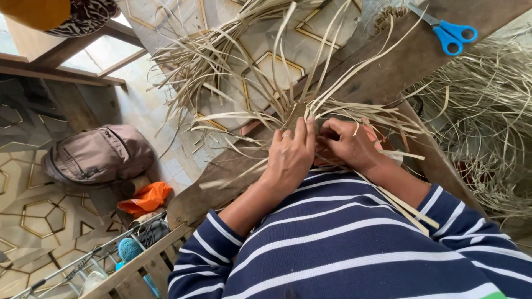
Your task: The person is weaving long, thin natural fibers together to create a craft item, using a wooden frame for support.
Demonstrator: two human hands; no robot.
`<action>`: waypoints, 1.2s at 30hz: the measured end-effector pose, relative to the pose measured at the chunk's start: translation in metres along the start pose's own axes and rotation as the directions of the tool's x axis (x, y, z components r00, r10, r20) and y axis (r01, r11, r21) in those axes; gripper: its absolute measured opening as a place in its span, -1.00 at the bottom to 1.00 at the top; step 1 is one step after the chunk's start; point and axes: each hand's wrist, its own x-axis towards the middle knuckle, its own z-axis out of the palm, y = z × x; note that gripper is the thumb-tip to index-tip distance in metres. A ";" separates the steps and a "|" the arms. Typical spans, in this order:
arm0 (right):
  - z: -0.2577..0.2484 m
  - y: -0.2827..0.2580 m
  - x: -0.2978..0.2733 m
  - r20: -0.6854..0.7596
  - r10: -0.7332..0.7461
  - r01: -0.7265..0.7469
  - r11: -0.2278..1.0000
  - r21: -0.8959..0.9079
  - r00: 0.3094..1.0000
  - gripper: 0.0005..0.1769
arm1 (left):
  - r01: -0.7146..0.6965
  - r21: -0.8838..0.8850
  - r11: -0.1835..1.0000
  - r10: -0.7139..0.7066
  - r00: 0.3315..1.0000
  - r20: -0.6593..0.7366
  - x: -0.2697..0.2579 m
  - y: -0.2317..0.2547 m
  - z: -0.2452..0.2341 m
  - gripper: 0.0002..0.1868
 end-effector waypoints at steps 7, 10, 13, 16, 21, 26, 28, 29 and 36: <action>-0.050 -0.037 0.007 -0.088 -0.011 0.028 0.982 0.189 0.996 -0.82 | 0.007 0.105 0.994 0.022 0.962 -0.272 -0.007 0.005 0.026 -0.54; -0.060 -0.040 0.023 -0.077 0.192 -0.034 0.518 0.855 0.978 -0.66 | 0.009 0.064 0.998 0.011 0.954 -0.298 -0.007 0.010 0.024 -0.53; -0.058 -0.025 0.044 0.020 0.255 -0.113 0.356 0.928 0.967 -0.58 | 0.024 0.037 0.999 -0.012 0.952 -0.305 -0.007 0.013 0.021 -0.54; -0.049 -0.017 0.061 0.119 0.267 -0.185 0.239 0.953 0.956 -0.63 | 0.030 0.038 0.999 -0.016 0.948 -0.319 -0.010 0.013 0.021 -0.54; -0.040 -0.033 0.085 0.276 0.174 -0.324 0.407 0.854 0.945 -0.05 | 0.048 0.101 0.994 -0.031 0.986 -0.162 -0.014 0.013 0.012 -0.59; -0.031 -0.035 0.107 0.461 0.037 -0.349 0.707 0.614 0.886 0.24 | 0.043 0.082 0.996 -0.032 0.991 -0.134 -0.014 0.012 0.021 -0.57; -0.029 -0.044 0.112 0.537 -0.006 -0.326 0.788 0.522 0.844 0.25 | 0.031 0.072 0.997 -0.023 0.994 -0.110 -0.014 0.011 0.024 -0.55; -0.027 -0.043 0.115 0.578 -0.014 -0.337 0.801 0.495 0.816 0.27 | 0.012 0.041 0.999 -0.009 0.998 -0.060 -0.014 0.011 0.025 -0.54; -0.035 -0.064 0.112 0.706 -0.209 -0.136 0.907 0.399 0.677 0.22 | 0.031 -0.007 0.999 -0.032 0.965 -0.260 -0.018 0.003 0.032 -0.44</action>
